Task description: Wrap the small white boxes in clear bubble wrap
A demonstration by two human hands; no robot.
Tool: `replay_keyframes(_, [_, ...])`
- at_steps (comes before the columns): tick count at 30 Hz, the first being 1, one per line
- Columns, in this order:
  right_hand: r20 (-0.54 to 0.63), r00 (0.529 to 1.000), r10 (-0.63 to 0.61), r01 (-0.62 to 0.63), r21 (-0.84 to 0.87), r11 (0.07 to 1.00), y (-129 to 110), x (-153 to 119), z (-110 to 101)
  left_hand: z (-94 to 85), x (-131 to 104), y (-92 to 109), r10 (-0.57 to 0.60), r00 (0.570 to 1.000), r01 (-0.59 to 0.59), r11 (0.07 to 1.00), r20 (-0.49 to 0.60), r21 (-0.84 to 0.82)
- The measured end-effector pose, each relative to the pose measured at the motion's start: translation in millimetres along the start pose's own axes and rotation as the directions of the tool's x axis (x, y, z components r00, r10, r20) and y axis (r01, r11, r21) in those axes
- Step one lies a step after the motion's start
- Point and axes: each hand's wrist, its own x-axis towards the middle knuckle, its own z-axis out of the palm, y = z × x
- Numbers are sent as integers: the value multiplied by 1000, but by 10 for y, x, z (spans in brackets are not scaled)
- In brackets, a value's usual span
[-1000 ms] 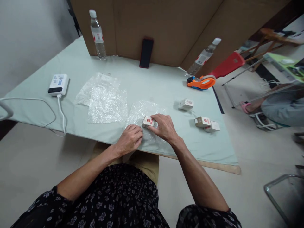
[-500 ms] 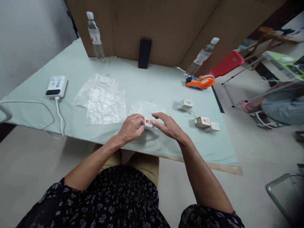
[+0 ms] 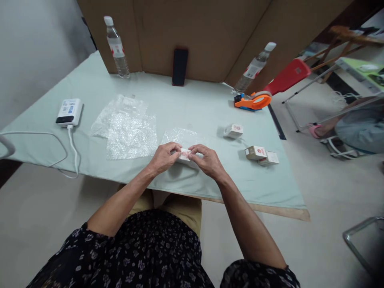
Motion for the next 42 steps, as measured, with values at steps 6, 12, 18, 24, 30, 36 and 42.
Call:
replay_keyframes(6, [-34,999,-9,9,-10,1000,-64,-123,24,25,-58,12,19,1000,-19,1000,-3,15])
replay_keyframes(12, [-7,999,38,-38,8,999,-36,-131,33,25,-87,34,-3,1000,3,999,15,45])
replay_keyframes(18, [-201,977,-72,3,-324,946,-160,-255,-113,-5,-32,16,-59,997,56,997,47,52])
replay_keyframes(24, [-60,913,-404,267,-660,702,-482,-607,-29,-16,-6,-5,-48,996,44,998,76,53])
replay_keyframes(30, [161,932,-325,336,-723,603,-385,-462,208,-48,1,33,-42,994,34,996,102,82])
replay_keyframes(36, [190,944,-270,317,-755,574,-409,-388,180,-256,-240,-99,-139,990,140,983,-14,119])
replay_keyframes(42, [168,951,-261,289,-787,545,-447,-368,235,-389,-479,-188,-221,956,268,925,-192,269])
